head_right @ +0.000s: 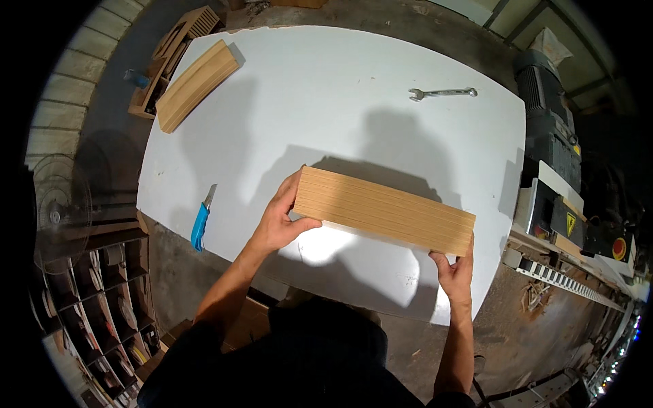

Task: The person uses a utility knife to trim edges on wooden boards at a workbench, then stacks the finished boards onto a large wooden structure.

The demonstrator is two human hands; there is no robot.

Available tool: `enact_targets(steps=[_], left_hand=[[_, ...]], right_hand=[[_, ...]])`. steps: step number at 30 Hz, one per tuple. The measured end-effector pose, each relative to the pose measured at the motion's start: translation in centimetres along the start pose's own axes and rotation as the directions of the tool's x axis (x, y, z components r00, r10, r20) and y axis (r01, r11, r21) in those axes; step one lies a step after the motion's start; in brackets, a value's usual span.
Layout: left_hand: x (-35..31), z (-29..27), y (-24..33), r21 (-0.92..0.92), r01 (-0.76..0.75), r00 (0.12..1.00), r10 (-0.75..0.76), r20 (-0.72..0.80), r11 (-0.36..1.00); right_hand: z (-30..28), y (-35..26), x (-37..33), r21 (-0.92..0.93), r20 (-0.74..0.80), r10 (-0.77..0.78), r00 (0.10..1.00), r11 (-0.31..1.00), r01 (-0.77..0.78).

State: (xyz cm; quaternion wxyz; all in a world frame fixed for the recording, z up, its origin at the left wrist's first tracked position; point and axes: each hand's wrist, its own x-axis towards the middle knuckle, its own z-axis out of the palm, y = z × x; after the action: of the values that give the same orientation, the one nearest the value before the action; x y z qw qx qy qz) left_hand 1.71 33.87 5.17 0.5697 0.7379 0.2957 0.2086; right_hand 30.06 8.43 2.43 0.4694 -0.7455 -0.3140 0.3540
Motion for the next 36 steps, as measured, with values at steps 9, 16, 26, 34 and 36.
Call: enact_targets(steps=[9, 16, 26, 34, 36], left_hand=[[2.1, -0.5, 0.1, 0.027, 0.047, 0.998, -0.048, 0.034, 0.999], [2.5, -0.7, -0.1, 0.055, 0.076, 0.996, -0.079, 0.049, 0.996], [3.1, -1.0, 0.1, 0.046, 0.135, 0.986, -0.138, 0.09, 0.99], [3.2, -1.1, 0.2, 0.123, 0.094, 0.991, -0.104, 0.086, 0.988], [3.1, -1.1, 0.4, 0.121, 0.113, 0.989, -0.124, 0.087, 0.986]], right_hand=[[-0.4, -0.5, 1.6, 0.007, 0.045, -0.002, 0.999, 1.0, 0.002], [-0.6, -0.1, 1.8, 0.015, 0.034, 0.028, 0.999, 0.999, -0.028], [-1.0, -0.5, 2.0, 0.002, 0.055, 0.063, 0.997, 0.998, -0.063], [-0.6, -0.7, 2.4, -0.036, 0.018, -0.055, 0.998, 0.998, 0.056], [-1.2, -0.6, 2.1, -0.052, 0.048, 0.007, 0.999, 0.999, -0.005]])
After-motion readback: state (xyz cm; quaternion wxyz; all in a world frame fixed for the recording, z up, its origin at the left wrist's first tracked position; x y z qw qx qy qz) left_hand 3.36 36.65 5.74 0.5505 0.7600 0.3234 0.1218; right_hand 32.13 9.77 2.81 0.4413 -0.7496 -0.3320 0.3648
